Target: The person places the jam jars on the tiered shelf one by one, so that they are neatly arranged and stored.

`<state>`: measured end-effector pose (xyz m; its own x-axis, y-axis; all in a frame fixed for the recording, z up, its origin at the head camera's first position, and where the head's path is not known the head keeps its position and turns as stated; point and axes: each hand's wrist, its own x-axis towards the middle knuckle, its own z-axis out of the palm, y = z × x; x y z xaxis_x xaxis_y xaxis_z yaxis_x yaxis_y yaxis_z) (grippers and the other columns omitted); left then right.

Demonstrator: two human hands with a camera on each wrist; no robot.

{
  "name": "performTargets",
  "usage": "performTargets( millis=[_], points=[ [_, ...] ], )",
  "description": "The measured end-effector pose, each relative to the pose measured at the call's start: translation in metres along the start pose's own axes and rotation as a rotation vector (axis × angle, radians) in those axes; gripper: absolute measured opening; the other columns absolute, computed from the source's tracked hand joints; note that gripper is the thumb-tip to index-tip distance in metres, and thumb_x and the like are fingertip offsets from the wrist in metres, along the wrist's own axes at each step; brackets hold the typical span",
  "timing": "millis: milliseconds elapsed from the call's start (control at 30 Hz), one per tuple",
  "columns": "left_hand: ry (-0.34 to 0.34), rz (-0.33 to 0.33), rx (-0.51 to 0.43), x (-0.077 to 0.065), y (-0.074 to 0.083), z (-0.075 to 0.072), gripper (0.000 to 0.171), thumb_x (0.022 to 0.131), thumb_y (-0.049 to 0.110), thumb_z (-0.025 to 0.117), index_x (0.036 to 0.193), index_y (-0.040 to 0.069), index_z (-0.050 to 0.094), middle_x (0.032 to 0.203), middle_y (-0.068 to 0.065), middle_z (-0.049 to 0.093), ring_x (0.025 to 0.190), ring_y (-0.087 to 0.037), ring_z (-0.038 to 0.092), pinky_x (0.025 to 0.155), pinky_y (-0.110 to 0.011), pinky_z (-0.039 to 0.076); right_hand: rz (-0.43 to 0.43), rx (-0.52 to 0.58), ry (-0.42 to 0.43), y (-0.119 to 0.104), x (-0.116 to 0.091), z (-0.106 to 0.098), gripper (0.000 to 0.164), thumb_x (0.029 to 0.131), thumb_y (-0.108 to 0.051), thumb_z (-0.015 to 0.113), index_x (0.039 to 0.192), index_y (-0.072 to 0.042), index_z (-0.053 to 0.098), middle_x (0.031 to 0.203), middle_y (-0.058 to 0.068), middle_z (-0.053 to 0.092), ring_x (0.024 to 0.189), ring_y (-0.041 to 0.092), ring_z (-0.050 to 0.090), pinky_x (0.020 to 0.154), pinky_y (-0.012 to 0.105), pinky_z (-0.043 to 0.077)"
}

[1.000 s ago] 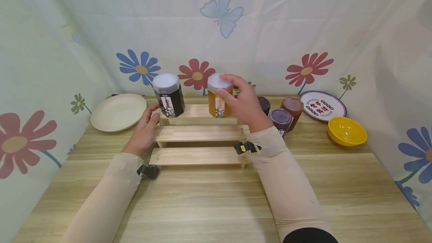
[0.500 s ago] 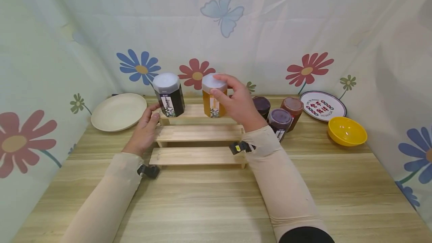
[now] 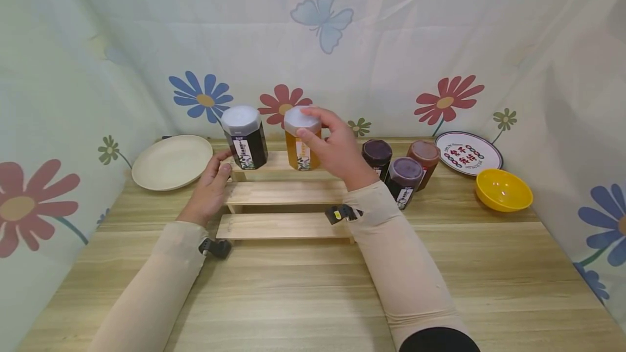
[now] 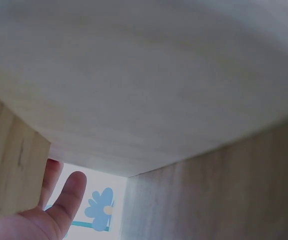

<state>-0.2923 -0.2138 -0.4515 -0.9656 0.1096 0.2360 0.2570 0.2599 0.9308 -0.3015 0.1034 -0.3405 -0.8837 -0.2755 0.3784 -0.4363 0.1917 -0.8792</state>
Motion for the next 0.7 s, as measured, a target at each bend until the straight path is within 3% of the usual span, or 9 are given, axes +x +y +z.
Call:
performTargets(
  millis=[133, 700],
  points=[
    [-0.001, -0.004, -0.002, 0.001, -0.001, 0.0, 0.047, 0.116, 0.029, 0.037, 0.161, 0.013, 0.036, 0.167, -0.009, 0.035, 0.155, -0.025, 0.029, 0.128, -0.052, 0.018, 0.002, -0.003, 0.0, -0.001, 0.002, 0.004, 0.047, 0.105, -0.016, 0.067, 0.151, -0.011, 0.057, 0.155, 0.013, 0.05, 0.126, 0.03, 0.052, 0.103, 0.053, 0.051],
    [0.004, 0.011, 0.0, 0.001, -0.001, 0.001, 0.047, 0.116, 0.027, 0.037, 0.159, 0.01, 0.036, 0.167, -0.012, 0.035, 0.155, -0.027, 0.028, 0.128, -0.053, 0.018, -0.027, -0.008, -0.005, 0.002, 0.009, 0.014, 0.046, 0.105, -0.016, 0.068, 0.149, -0.011, 0.058, 0.151, 0.014, 0.054, 0.124, 0.028, 0.054, 0.099, 0.047, 0.053]
  ],
)
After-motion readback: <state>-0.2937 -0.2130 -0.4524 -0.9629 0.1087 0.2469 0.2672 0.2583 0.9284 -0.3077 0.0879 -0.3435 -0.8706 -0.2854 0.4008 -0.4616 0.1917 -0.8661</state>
